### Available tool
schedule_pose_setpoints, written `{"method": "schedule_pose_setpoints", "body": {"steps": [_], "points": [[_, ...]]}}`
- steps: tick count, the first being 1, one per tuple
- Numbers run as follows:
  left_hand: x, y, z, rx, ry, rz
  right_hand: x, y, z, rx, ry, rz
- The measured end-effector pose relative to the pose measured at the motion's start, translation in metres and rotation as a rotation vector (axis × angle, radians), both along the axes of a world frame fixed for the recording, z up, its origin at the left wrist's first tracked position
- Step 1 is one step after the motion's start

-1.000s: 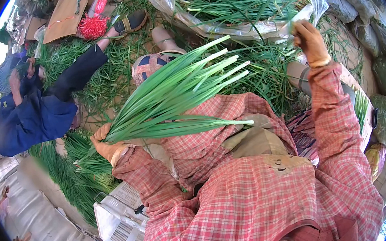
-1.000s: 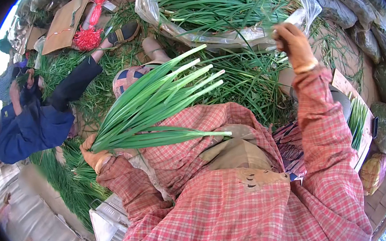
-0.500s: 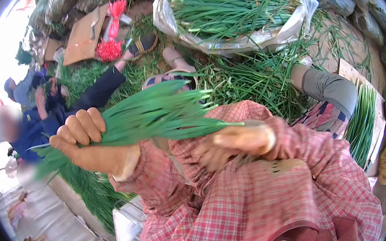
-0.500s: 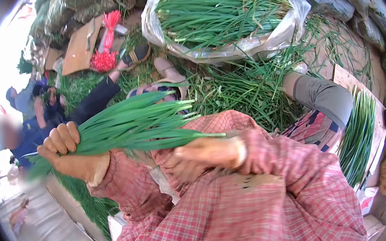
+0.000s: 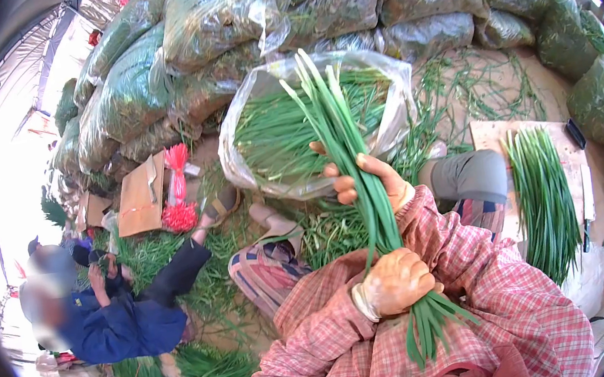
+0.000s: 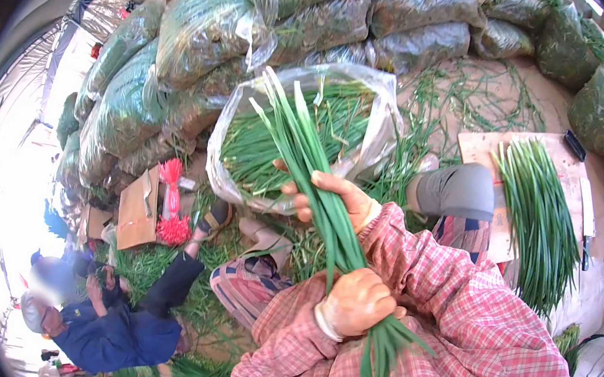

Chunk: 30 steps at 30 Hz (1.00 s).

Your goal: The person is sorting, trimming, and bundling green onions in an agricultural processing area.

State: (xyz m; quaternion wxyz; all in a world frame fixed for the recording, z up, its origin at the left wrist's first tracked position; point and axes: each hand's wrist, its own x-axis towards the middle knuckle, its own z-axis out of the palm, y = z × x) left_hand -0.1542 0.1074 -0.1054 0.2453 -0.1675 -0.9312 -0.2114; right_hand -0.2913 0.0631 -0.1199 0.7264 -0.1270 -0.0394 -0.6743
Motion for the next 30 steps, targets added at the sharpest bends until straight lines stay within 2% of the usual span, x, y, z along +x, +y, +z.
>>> {"method": "schedule_pose_setpoints", "body": {"steps": [1,2,3,5,7,9,11,13,15,17,18,19,21,24,26,27,28,29,30], "points": [[-0.006,0.007,-0.012,-0.024,-0.007,0.003,-0.010,0.006,0.005,-0.106,0.048,0.004],[-0.011,0.012,-0.018,0.011,-0.070,-0.048,-0.020,0.016,0.012,-0.085,0.170,-0.019],[-0.012,0.014,-0.013,-0.064,-0.183,-0.126,-0.030,0.022,0.013,-0.117,0.206,0.024],[-0.006,0.015,0.009,0.025,-0.148,-0.146,-0.051,0.038,0.016,-0.100,0.348,0.048],[0.012,-0.002,0.026,0.337,-0.402,-0.116,-0.067,0.057,0.018,0.014,0.434,0.059],[0.041,-0.040,0.028,1.113,-0.663,0.043,-0.081,0.078,0.020,0.090,0.548,0.112],[0.049,-0.072,0.005,1.399,-0.280,0.428,-0.081,0.095,0.016,0.111,0.675,0.133],[0.034,-0.085,0.006,1.429,-0.078,0.431,-0.070,0.107,0.014,0.223,0.864,0.161],[0.012,-0.092,-0.024,1.843,0.066,0.159,-0.046,0.113,0.011,0.366,0.999,0.214],[-0.010,-0.091,-0.038,1.891,0.152,-0.092,-0.009,0.112,-0.021,0.250,1.363,-0.031],[-0.016,-0.088,-0.041,1.956,0.101,0.006,0.005,0.116,-0.033,0.347,1.615,-0.100],[-0.020,-0.084,-0.043,2.017,0.042,0.094,0.019,0.114,-0.025,0.353,1.668,-0.119],[-0.024,-0.083,-0.051,2.074,0.015,0.119,0.021,0.118,-0.030,0.401,1.766,0.021],[-0.022,-0.088,-0.057,2.140,-0.056,0.070,-0.037,0.100,0.002,0.092,2.105,0.314],[-0.022,-0.090,-0.050,2.119,-0.108,0.023,-0.074,0.058,0.046,0.088,1.951,0.188],[-0.025,-0.090,-0.046,2.110,-0.142,-0.005,-0.132,0.032,-0.005,-0.113,1.824,-0.051],[-0.027,-0.090,-0.041,2.041,-0.183,0.002,-0.109,0.007,0.054,-0.272,1.826,-0.259],[-0.030,-0.089,-0.035,2.027,-0.195,-0.009,-0.111,-0.029,0.067,-0.449,1.737,-0.285],[-0.031,-0.087,-0.029,2.014,-0.207,-0.014,-0.107,-0.064,0.081,-0.517,1.604,-0.196]]}}
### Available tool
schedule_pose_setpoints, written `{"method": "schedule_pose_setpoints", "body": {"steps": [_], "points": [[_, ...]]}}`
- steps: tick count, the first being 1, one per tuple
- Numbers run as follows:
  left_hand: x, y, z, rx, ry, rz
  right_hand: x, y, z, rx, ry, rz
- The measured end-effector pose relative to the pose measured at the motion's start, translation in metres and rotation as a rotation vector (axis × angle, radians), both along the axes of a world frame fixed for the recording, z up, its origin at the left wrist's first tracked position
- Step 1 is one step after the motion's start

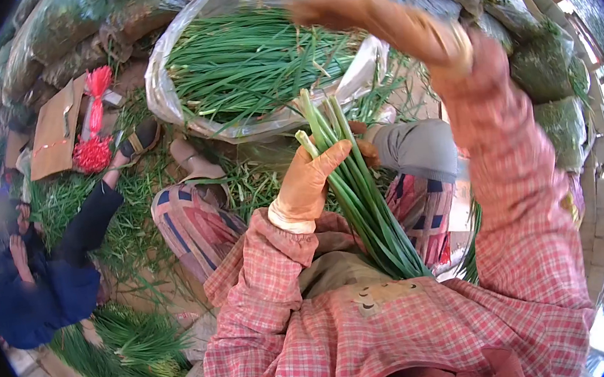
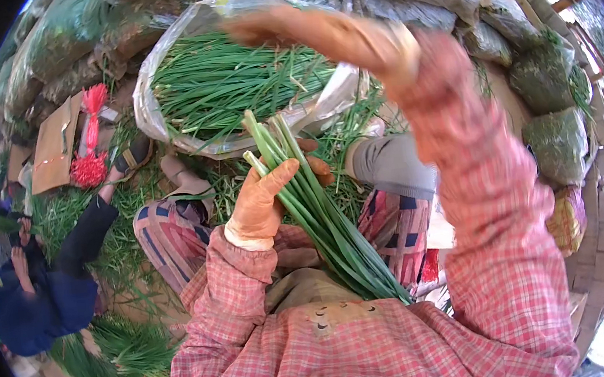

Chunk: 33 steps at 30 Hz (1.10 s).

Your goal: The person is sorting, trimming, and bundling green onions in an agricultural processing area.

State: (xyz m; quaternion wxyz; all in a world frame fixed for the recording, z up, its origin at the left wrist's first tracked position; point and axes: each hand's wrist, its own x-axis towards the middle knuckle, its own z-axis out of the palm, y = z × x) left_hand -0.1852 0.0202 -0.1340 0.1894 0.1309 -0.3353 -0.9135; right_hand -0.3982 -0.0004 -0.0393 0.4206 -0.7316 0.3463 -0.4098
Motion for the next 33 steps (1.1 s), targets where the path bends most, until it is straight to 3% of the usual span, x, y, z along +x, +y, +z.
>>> {"method": "schedule_pose_setpoints", "body": {"steps": [4,7,9,11,13,14,16,17,18,23,26,27,29,31,33], "points": [[0.002,-0.001,0.016,-0.035,0.017,0.023,0.043,-0.087,-0.006,-0.108,0.259,0.107],[0.010,0.006,-0.004,-0.035,-0.034,0.067,0.082,-0.055,-0.057,0.020,0.571,0.148],[0.004,0.020,-0.018,0.036,-0.063,0.130,0.084,-0.032,-0.079,0.113,0.625,0.141],[0.004,0.015,-0.025,-0.037,-0.165,0.230,0.065,-0.020,-0.076,0.179,0.515,0.060],[0.011,-0.018,-0.036,-0.028,-0.029,0.374,0.027,-0.006,-0.067,0.273,0.269,-0.091],[0.023,-0.037,-0.027,0.250,0.175,0.461,0.002,0.004,-0.060,0.314,0.125,-0.189],[0.061,-0.085,-0.026,0.391,0.407,0.539,-0.054,0.033,-0.059,0.347,-0.091,-0.435],[0.080,-0.102,-0.020,0.438,0.499,0.554,-0.064,0.068,-0.037,0.432,-0.451,-0.446],[0.100,-0.116,-0.014,0.400,0.479,0.646,-0.093,0.087,-0.051,0.358,-0.406,-0.399],[0.167,-0.153,0.002,0.180,0.523,0.976,-0.109,0.190,-0.074,0.485,-0.607,-0.838],[0.173,-0.156,0.023,0.065,0.484,1.054,-0.076,0.207,-0.068,0.433,-0.441,-1.059],[0.170,-0.155,0.028,0.029,0.473,1.046,-0.057,0.206,-0.055,0.343,-0.277,-1.106],[0.180,-0.181,0.024,-0.245,0.142,1.159,-0.018,0.190,-0.040,0.113,-0.225,-1.071],[0.102,-0.138,0.077,-0.388,0.268,0.952,0.018,0.174,0.000,-0.477,0.322,-1.089],[0.032,-0.095,0.120,-0.288,0.554,0.549,0.042,0.158,0.048,-0.591,0.333,-0.948]]}}
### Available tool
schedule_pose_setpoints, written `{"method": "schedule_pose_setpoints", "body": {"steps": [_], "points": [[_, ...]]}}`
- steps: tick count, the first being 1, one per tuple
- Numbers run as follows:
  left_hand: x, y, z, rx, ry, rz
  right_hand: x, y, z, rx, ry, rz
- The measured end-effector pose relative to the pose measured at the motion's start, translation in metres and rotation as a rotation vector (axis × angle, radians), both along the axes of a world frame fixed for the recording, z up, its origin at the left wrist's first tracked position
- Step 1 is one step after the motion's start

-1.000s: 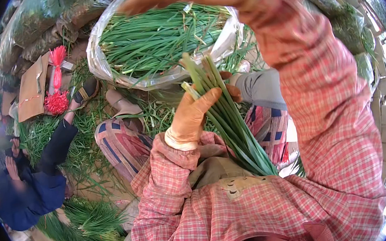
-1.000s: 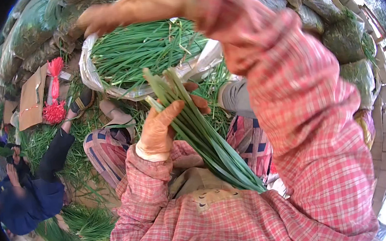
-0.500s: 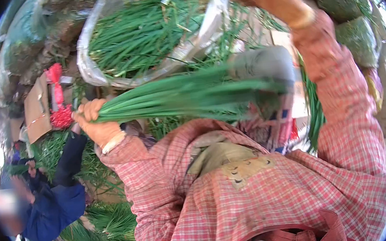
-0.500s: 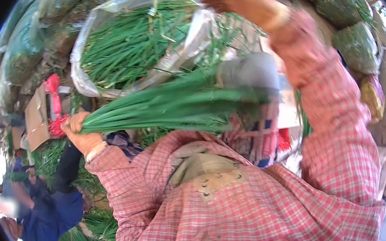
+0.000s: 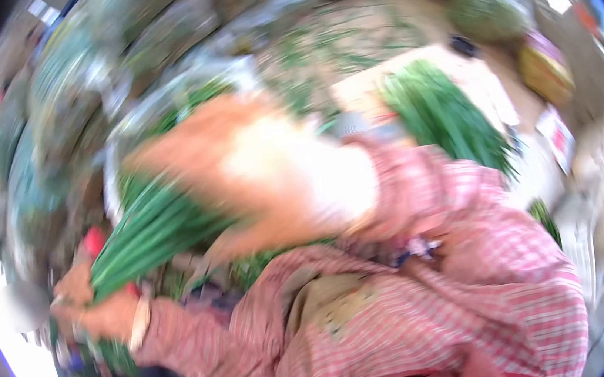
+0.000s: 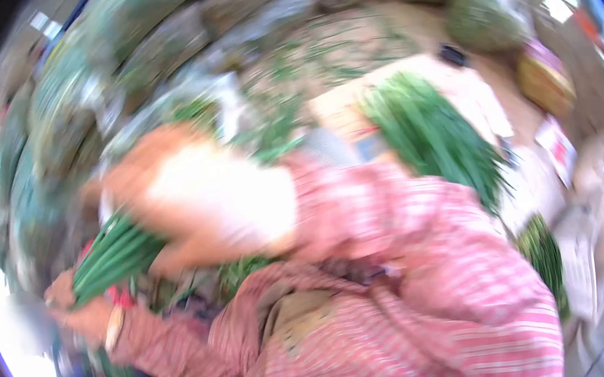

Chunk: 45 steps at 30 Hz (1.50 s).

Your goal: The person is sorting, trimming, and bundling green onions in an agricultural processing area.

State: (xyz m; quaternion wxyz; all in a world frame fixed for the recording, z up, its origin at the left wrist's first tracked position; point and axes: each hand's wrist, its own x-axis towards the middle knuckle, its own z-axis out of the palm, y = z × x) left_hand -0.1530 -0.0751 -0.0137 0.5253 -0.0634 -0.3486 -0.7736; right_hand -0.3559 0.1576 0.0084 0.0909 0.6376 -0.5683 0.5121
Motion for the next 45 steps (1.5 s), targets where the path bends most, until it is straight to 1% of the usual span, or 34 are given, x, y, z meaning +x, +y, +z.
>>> {"method": "schedule_pose_setpoints", "body": {"steps": [1,2,3,4,5,6,7,8,9,10,11,12,13,15,16,18,20,22,23,24,25,26,28,31,33,34,35,36,37,38,39,41,43,45], "points": [[-0.032,0.030,0.022,-0.023,0.100,-0.228,0.006,-0.003,0.014,-0.043,0.055,0.033],[-0.058,0.064,0.042,-0.044,0.085,-0.247,0.016,-0.014,0.013,-0.172,0.195,-0.128],[-0.078,0.089,0.056,-0.072,0.096,-0.398,0.019,-0.016,0.018,-0.250,0.216,-0.192],[-0.094,0.101,0.068,0.022,0.204,-0.700,0.011,-0.009,0.019,-0.191,0.241,-0.185],[-0.118,0.121,0.078,-0.084,0.142,-0.623,-0.003,0.014,0.028,0.033,0.210,-0.234],[-0.135,0.124,0.079,-0.061,0.240,-0.857,-0.010,0.033,0.034,0.244,0.165,-0.245],[-0.147,0.113,0.063,0.049,0.124,-0.690,-0.021,0.047,0.033,0.177,0.113,-0.241],[-0.181,0.126,0.059,-0.054,0.250,-1.130,-0.031,0.071,0.038,0.379,-0.005,-0.244],[-0.184,0.163,0.051,0.046,-0.087,-0.639,-0.043,0.092,0.038,0.563,-0.133,-0.275],[-0.208,0.183,0.043,0.019,-0.094,-0.777,-0.057,0.113,0.025,0.596,-0.225,-0.371],[-0.230,0.189,0.022,0.097,-0.174,-0.781,-0.076,0.138,0.010,0.587,-0.385,-0.314],[-0.237,0.198,0.003,0.138,-0.275,-0.727,-0.089,0.166,-0.010,0.611,-0.252,-0.530],[-0.238,0.193,-0.023,0.051,-0.377,-0.698,-0.103,0.190,-0.035,0.556,-0.246,-0.642],[-0.229,0.175,-0.072,0.060,-0.449,-0.654,-0.132,0.230,-0.088,0.674,-0.276,-0.874],[-0.221,0.163,-0.093,0.108,-0.506,-0.650,-0.145,0.245,-0.123,0.687,-0.356,-0.969],[-0.201,0.139,-0.129,0.204,-0.611,-0.625,-0.162,0.256,-0.172,0.778,-0.229,-1.103],[-0.172,0.107,-0.157,0.317,-0.689,-0.527,-0.180,0.251,-0.211,0.868,-0.183,-1.177],[-0.135,0.095,-0.160,0.165,-0.871,-0.300,-0.202,0.238,-0.239,0.982,-0.237,-1.216],[-0.110,0.084,-0.187,0.263,-0.721,-0.279,-0.204,0.231,-0.245,1.030,-0.247,-1.206],[-0.095,0.081,-0.212,0.346,-0.547,-0.314,-0.217,0.269,-0.277,0.929,-0.021,-1.172],[-0.089,0.083,-0.211,0.395,-0.712,-0.231,-0.216,0.288,-0.279,1.004,0.012,-1.205],[-0.073,0.072,-0.211,0.457,-0.871,-0.137,-0.210,0.272,-0.272,1.096,0.087,-1.252],[-0.057,0.063,-0.219,0.565,-0.913,-0.043,-0.194,0.224,-0.193,1.544,0.035,-1.263],[-0.047,0.043,-0.238,0.603,-0.899,-0.018,-0.197,0.160,-0.145,1.282,0.297,-1.120],[-0.056,0.029,-0.249,0.622,-0.876,-0.030,-0.206,0.095,-0.156,0.934,0.007,-0.800],[-0.063,0.026,-0.254,0.612,-0.883,-0.065,-0.216,0.061,-0.183,0.733,-0.212,-0.436],[-0.072,0.023,-0.259,0.599,-0.884,-0.096,-0.194,0.005,-0.173,0.744,-0.049,-0.387],[-0.081,0.023,-0.263,0.589,-0.886,-0.129,-0.182,-0.044,-0.168,0.770,-0.090,-0.239],[-0.091,0.026,-0.262,0.600,-0.913,-0.126,-0.174,-0.093,-0.172,0.819,0.110,-0.205],[-0.098,0.027,-0.267,0.575,-0.929,-0.178,-0.174,-0.135,-0.188,0.826,0.162,-0.128],[-0.105,0.026,-0.268,0.554,-0.936,-0.204,-0.171,-0.174,-0.194,0.923,0.269,-0.135],[-0.113,0.027,-0.270,0.515,-0.964,-0.250,-0.185,-0.231,-0.239,0.955,0.536,-0.165],[-0.116,0.025,-0.270,0.476,-0.991,-0.286,-0.208,-0.269,-0.260,1.042,0.562,-0.177],[-0.119,0.018,-0.270,0.520,-0.972,-0.332,-0.227,-0.291,-0.275,1.111,0.543,-0.182]]}}
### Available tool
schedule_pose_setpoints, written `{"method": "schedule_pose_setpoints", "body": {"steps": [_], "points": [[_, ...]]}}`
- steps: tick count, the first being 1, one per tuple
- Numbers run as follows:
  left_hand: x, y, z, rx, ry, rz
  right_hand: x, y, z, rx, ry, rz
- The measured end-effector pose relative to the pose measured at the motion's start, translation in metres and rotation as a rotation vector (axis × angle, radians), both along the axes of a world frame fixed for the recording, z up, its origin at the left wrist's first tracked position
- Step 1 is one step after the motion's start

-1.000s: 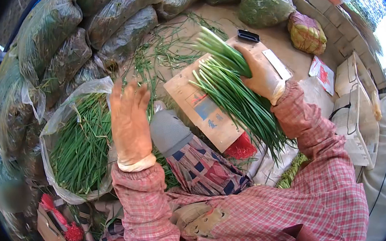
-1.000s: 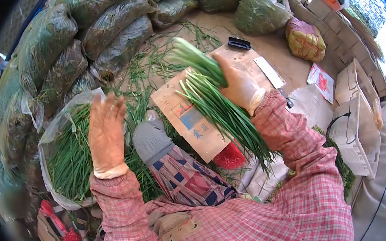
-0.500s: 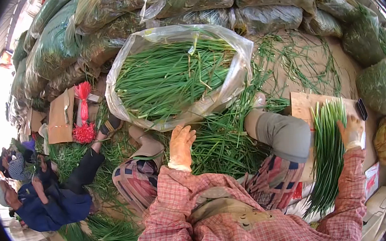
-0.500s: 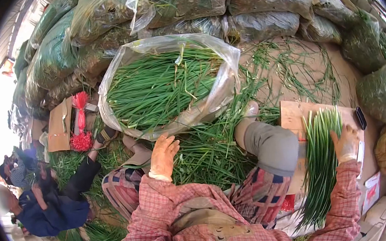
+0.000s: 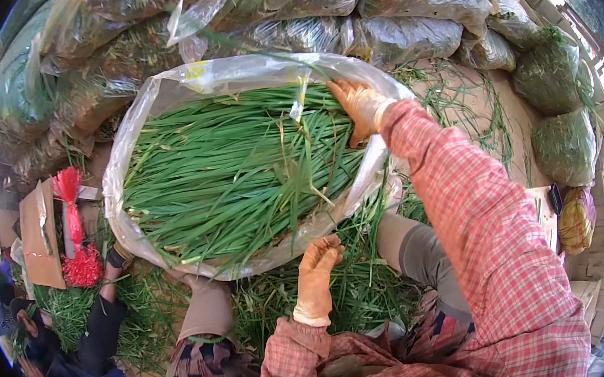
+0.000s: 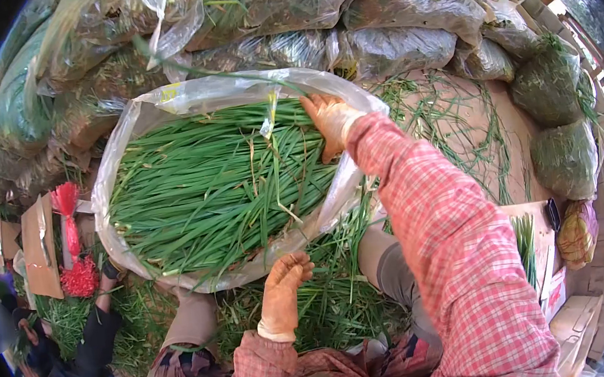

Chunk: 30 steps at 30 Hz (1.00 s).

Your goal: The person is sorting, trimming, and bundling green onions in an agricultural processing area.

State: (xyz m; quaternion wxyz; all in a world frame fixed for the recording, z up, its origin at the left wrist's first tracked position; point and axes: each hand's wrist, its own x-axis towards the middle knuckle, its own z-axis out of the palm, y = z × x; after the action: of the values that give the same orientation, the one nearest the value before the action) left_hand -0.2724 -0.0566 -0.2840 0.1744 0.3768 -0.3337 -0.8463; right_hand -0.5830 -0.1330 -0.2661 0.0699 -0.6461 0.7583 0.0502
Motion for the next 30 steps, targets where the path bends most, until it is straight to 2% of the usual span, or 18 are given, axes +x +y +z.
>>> {"method": "schedule_pose_setpoints", "body": {"steps": [3,5,7,9,11,13,14,17,18,21,23,25,26,27,29,30], "points": [[-0.004,-0.005,-0.010,0.054,0.021,-0.009,-0.030,-0.010,-0.012,0.147,-0.337,-0.109],[-0.008,-0.005,-0.017,0.081,0.036,-0.018,-0.036,-0.005,-0.018,0.151,-0.333,-0.135],[-0.007,-0.007,-0.021,0.102,0.064,-0.018,-0.031,-0.004,-0.019,0.093,-0.239,-0.035],[-0.007,-0.007,-0.024,0.132,0.066,-0.009,-0.008,-0.006,0.005,0.093,-0.074,0.026],[-0.009,0.001,-0.036,0.168,0.134,0.031,0.000,0.009,-0.003,-0.131,-0.060,0.116],[-0.011,0.004,-0.036,0.184,0.139,-0.004,-0.004,0.015,-0.019,-0.051,-0.375,-0.015],[-0.013,0.008,-0.039,0.191,0.139,-0.012,-0.009,0.018,-0.033,-0.131,-0.395,0.018],[-0.014,0.016,-0.037,0.193,0.144,-0.049,0.001,0.010,-0.019,-0.009,-0.333,-0.159],[-0.016,0.020,-0.033,0.194,0.154,-0.067,0.002,0.006,-0.014,-0.016,-0.228,-0.127],[-0.023,0.026,-0.016,0.177,0.188,-0.156,0.007,-0.013,0.027,0.099,-0.113,-0.141],[-0.033,0.016,0.013,0.189,0.252,-0.183,-0.005,-0.023,0.044,0.020,-0.101,0.017],[-0.049,0.000,0.043,0.157,0.385,-0.199,-0.005,-0.041,0.093,0.076,-0.106,0.126],[-0.059,-0.010,0.053,0.099,0.479,-0.156,-0.001,-0.051,0.119,0.117,-0.138,0.094],[-0.069,-0.018,0.060,0.036,0.571,-0.108,0.004,-0.057,0.146,0.200,-0.194,0.058],[-0.086,-0.028,0.071,0.050,0.655,0.130,0.038,-0.050,0.201,0.338,-0.489,-0.174],[-0.093,-0.031,0.070,0.092,0.684,0.202,0.042,-0.041,0.200,0.344,-0.645,-0.130]]}}
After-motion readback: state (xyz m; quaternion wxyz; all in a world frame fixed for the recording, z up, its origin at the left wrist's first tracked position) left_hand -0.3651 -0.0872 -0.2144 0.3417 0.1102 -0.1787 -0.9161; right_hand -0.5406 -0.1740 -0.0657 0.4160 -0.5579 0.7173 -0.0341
